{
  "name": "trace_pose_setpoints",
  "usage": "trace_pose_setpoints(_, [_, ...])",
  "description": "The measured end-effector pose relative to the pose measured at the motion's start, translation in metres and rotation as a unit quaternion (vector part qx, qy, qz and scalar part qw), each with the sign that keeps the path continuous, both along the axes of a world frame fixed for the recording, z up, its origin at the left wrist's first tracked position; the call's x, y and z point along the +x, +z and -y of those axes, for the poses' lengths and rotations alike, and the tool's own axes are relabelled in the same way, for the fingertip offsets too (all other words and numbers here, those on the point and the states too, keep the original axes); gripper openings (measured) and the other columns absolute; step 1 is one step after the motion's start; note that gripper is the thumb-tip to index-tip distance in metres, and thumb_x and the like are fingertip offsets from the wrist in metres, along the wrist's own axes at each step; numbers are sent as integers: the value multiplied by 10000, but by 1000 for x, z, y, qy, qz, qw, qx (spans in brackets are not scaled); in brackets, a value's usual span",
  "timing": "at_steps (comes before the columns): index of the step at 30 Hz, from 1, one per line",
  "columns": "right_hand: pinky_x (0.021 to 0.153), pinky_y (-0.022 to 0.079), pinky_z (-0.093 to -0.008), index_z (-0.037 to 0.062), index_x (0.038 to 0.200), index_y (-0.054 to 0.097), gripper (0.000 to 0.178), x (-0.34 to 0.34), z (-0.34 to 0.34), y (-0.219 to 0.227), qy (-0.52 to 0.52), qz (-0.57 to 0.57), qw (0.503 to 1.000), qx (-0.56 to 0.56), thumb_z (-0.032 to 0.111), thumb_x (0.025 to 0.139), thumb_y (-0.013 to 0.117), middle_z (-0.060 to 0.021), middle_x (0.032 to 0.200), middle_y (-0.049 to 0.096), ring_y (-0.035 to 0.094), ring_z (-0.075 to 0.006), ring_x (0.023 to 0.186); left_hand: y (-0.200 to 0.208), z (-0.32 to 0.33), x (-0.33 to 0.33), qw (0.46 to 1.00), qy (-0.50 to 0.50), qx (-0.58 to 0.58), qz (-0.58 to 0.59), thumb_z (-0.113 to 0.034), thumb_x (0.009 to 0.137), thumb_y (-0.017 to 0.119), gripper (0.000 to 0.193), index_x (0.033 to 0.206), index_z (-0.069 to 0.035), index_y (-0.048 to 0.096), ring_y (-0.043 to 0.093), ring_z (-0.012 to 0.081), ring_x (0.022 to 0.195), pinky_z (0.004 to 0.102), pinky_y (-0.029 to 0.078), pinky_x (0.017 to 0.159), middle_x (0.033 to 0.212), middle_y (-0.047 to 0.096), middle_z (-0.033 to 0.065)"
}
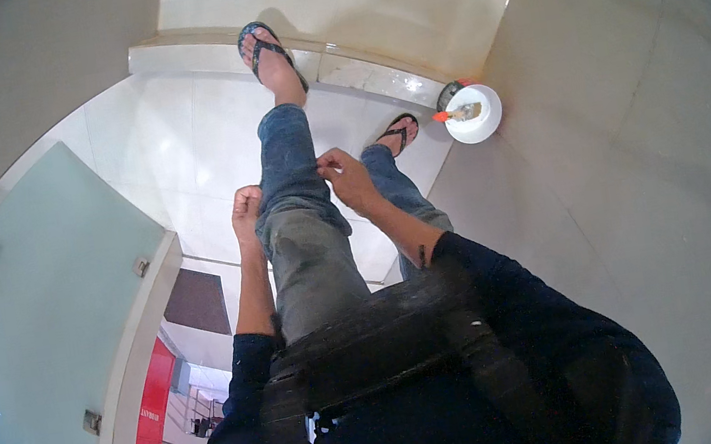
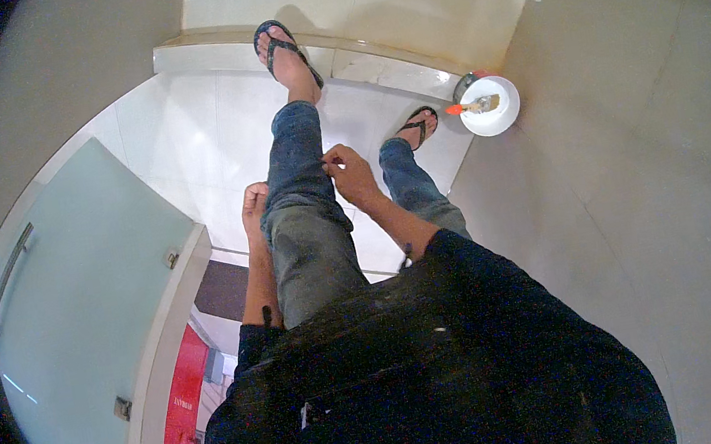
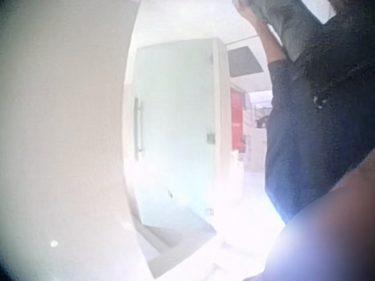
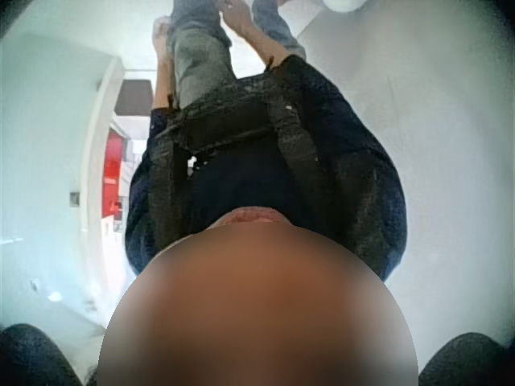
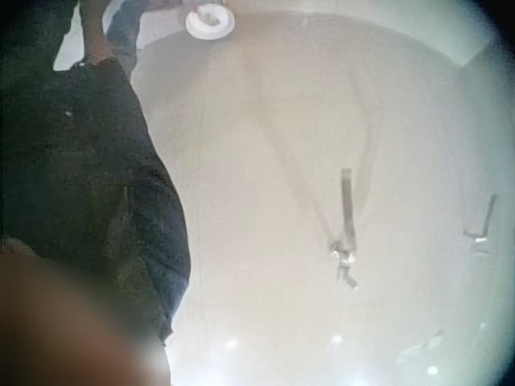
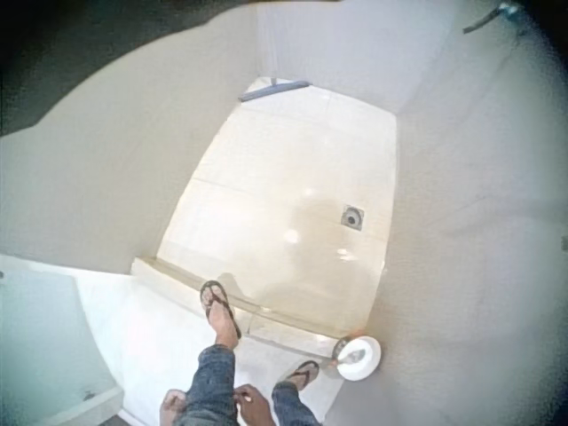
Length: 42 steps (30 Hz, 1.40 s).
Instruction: The person scrubs the tiled floor of a shower stall using a small brush and a white paste from a container. They repeatedly dip the brush into the container and scrub the floor surface, then rinse the area with water from a handheld shower head.
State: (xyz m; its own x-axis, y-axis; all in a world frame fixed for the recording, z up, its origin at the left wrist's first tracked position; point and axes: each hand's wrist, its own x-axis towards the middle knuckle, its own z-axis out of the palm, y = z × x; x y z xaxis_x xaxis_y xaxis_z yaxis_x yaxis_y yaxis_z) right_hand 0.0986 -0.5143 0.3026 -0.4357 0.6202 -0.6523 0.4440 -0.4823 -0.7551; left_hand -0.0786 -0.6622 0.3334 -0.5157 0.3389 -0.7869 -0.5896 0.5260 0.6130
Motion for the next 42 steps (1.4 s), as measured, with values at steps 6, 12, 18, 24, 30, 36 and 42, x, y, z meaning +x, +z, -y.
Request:
trace_pose_setpoints(6, [808, 409, -285, 75, 932, 551, 71, 12, 14, 9, -127, -122, 948, -265, 145, 934, 539, 5, 857, 529, 487, -123, 831, 4, -21, 8, 986, 121, -14, 112, -241, 1003, 486, 233, 969, -44, 607, 571, 152, 824, 307, 476, 773, 876, 601, 50])
trace_pose_setpoints(12, [726, 384, -278, 83, 884, 547, 90, 18, 11, 35, -101, -137, 939, -299, 146, 872, 483, 6, 801, 488, 444, -128, 751, 52, -15, 14, 985, 88, -58, 133, -304, 1018, 420, 363, 1041, -7, 628, 607, 218, 835, 331, 480, 820, 939, 654, 114])
trace_pose_setpoints(18, [729, 410, -272, 36, 904, 564, 102, 25, -7, 70, -14, -127, 951, -282, 118, 901, 502, 4, 798, 517, 490, -115, 770, 102, -27, 11, 973, -165, -141, -79, -332, 1019, 424, 409, 1069, 13, 637, 618, 202, 851, 321, 487, 784, 969, 672, 117])
trace_pose_setpoints(24, [653, 445, -263, 33, 887, 603, 119, 30, -7, 103, -32, -152, 931, -330, 130, 929, 548, -6, 745, 557, 526, -113, 681, 105, -36, -14, 985, 16, -69, 155, -368, 1017, 471, 388, 1031, -20, 642, 636, 188, 873, 315, 507, 798, 931, 663, 95])
trace_pose_setpoints(30, [786, 497, -301, 31, 973, 622, 161, 6, -43, 55, 19, -114, 975, -192, 186, 940, 590, -53, 870, 621, 608, -161, 832, 144, -58, 11, 990, -63, -120, -33, -366, 1004, 521, 368, 879, -36, 626, 600, 137, 842, 314, 492, 763, 896, 654, 57])
trace_pose_setpoints(36, [808, 477, -389, 53, 976, 603, 188, -49, -42, 29, 100, -6, 993, 61, 202, 864, 626, -128, 914, 624, 595, -285, 906, 36, -21, -23, 997, -56, 8, 42, -245, 997, 568, 193, 928, -67, 601, 488, 55, 728, 215, 424, 651, 825, 559, -27])
trace_pose_setpoints(42, [827, 463, -348, 36, 981, 566, 214, -35, -25, 33, 54, -23, 993, -101, 245, 949, 534, -121, 897, 631, 614, -237, 906, -10, -4, -10, 998, 11, 48, -27, -224, 996, 573, 188, 886, -71, 584, 451, 57, 710, 214, 406, 644, 785, 533, -41])
